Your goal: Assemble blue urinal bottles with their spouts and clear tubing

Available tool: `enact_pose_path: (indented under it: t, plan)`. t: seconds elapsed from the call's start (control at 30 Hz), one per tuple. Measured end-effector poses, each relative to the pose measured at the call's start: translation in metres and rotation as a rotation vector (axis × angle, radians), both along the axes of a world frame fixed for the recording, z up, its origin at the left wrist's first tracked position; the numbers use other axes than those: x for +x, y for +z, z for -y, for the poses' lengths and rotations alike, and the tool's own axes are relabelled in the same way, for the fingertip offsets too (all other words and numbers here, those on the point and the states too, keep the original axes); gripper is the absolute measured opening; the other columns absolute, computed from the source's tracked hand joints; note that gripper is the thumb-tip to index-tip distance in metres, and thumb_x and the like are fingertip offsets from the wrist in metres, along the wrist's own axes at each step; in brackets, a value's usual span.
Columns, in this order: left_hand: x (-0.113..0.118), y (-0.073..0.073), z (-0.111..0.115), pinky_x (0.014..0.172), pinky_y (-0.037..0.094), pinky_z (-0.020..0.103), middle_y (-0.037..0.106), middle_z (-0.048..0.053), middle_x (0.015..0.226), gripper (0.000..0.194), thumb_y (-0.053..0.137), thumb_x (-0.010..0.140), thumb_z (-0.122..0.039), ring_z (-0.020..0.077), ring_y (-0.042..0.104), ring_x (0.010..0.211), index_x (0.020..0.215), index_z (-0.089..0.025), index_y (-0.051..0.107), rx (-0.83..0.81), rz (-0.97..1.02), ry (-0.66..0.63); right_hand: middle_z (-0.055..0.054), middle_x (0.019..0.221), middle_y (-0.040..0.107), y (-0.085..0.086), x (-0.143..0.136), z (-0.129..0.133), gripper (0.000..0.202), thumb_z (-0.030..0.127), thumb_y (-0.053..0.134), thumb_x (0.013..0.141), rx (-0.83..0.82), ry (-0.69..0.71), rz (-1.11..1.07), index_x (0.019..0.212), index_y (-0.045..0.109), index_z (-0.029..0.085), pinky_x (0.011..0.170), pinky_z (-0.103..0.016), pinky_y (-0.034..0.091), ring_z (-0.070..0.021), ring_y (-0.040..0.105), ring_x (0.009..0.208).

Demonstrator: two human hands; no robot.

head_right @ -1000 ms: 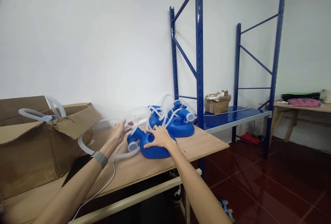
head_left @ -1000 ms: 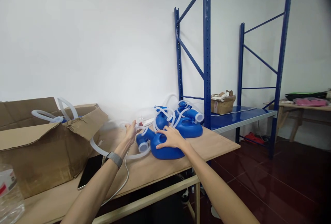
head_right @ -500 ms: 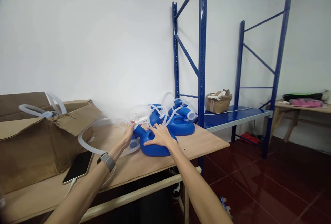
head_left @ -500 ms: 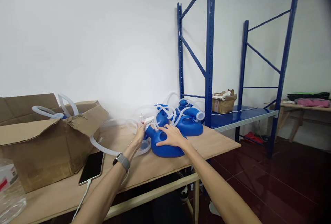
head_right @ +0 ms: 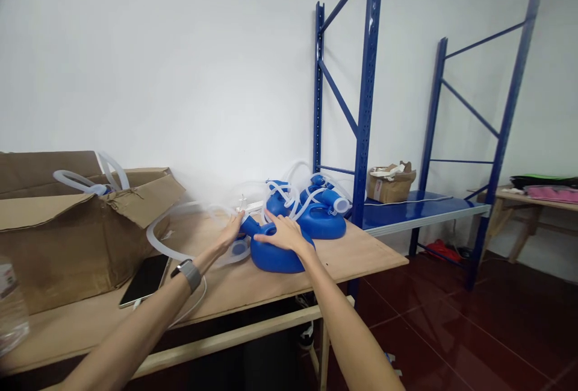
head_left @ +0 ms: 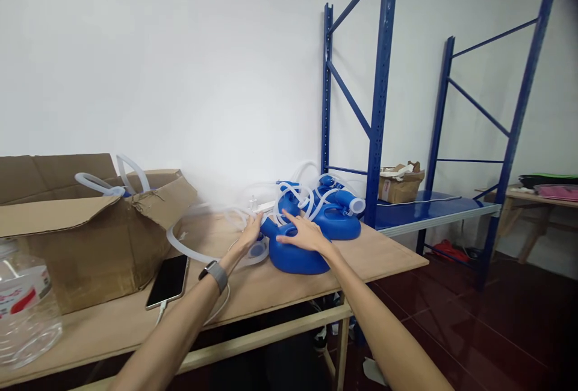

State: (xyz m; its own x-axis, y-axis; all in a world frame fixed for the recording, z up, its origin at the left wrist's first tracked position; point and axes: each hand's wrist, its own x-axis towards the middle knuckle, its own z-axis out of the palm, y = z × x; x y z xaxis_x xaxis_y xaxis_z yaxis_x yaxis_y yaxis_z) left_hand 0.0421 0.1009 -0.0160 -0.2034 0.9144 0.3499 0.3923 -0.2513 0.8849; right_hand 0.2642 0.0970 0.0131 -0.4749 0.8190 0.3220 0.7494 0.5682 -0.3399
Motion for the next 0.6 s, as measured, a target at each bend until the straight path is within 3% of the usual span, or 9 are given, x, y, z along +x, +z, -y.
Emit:
enact_pose_path:
  t: [0.07,0.17,0.3,0.37,0.47,0.6]
  plan:
    - [-0.011,0.016,0.009,0.087,0.053,0.039,0.076,0.012,0.093,0.049,0.04,0.099,-0.057,0.0293,0.073,0.096,0.096,-0.017,0.068,-0.063,-0.207,0.024,-0.01,0.129,0.064,0.006,0.003,-0.002,0.07,0.077,0.041,0.096,-0.08,0.047,0.008,0.155,0.047,0.04,0.105,-0.042,0.041,-0.0345,0.056,0.13]
    - [-0.018,0.042,0.02,0.095,0.049,0.048,0.075,0.022,0.092,0.047,0.05,0.093,-0.056,0.0399,0.07,0.106,0.079,-0.014,0.068,-0.069,-0.515,0.132,-0.008,0.125,0.064,0.01,0.006,-0.007,0.067,0.076,0.045,0.096,-0.099,0.113,0.057,0.153,0.049,0.041,0.104,-0.04,0.042,-0.0327,0.057,0.126]
    - [0.002,0.066,0.018,0.104,0.044,0.051,0.071,0.024,0.119,0.047,0.046,0.094,-0.056,0.0396,0.063,0.122,0.1,-0.015,0.07,-0.007,-0.789,0.16,-0.01,0.126,0.061,0.007,0.005,-0.007,0.073,0.075,0.05,0.094,-0.028,0.109,0.174,0.158,0.041,0.042,0.102,-0.044,0.043,-0.0354,0.056,0.124]
    - [0.016,0.069,0.011,0.104,0.045,0.049,0.071,0.02,0.123,0.048,0.048,0.093,-0.059,0.0373,0.064,0.121,0.108,-0.018,0.069,-0.013,-0.881,0.116,-0.012,0.131,0.058,0.004,0.003,-0.004,0.072,0.075,0.05,0.094,-0.008,0.086,0.216,0.158,0.042,0.042,0.103,-0.047,0.043,-0.0373,0.054,0.127]
    - [0.027,0.066,-0.001,0.101,0.047,0.05,0.075,0.017,0.116,0.044,0.052,0.092,-0.057,0.0366,0.068,0.114,0.1,-0.019,0.071,-0.088,-0.985,0.047,-0.013,0.137,0.057,0.001,0.0,0.0,0.072,0.076,0.05,0.093,0.01,0.057,0.219,0.155,0.047,0.04,0.105,-0.049,0.042,-0.0384,0.053,0.129]
    - [0.021,0.058,-0.007,0.101,0.048,0.046,0.075,0.013,0.121,0.037,0.044,0.098,-0.046,0.0317,0.068,0.116,0.104,-0.021,0.07,-0.127,-1.062,-0.006,-0.01,0.134,0.064,0.004,-0.006,-0.003,0.061,0.069,0.029,0.103,-0.03,0.011,0.118,0.149,0.056,0.038,0.107,-0.046,0.042,-0.0342,0.057,0.129]
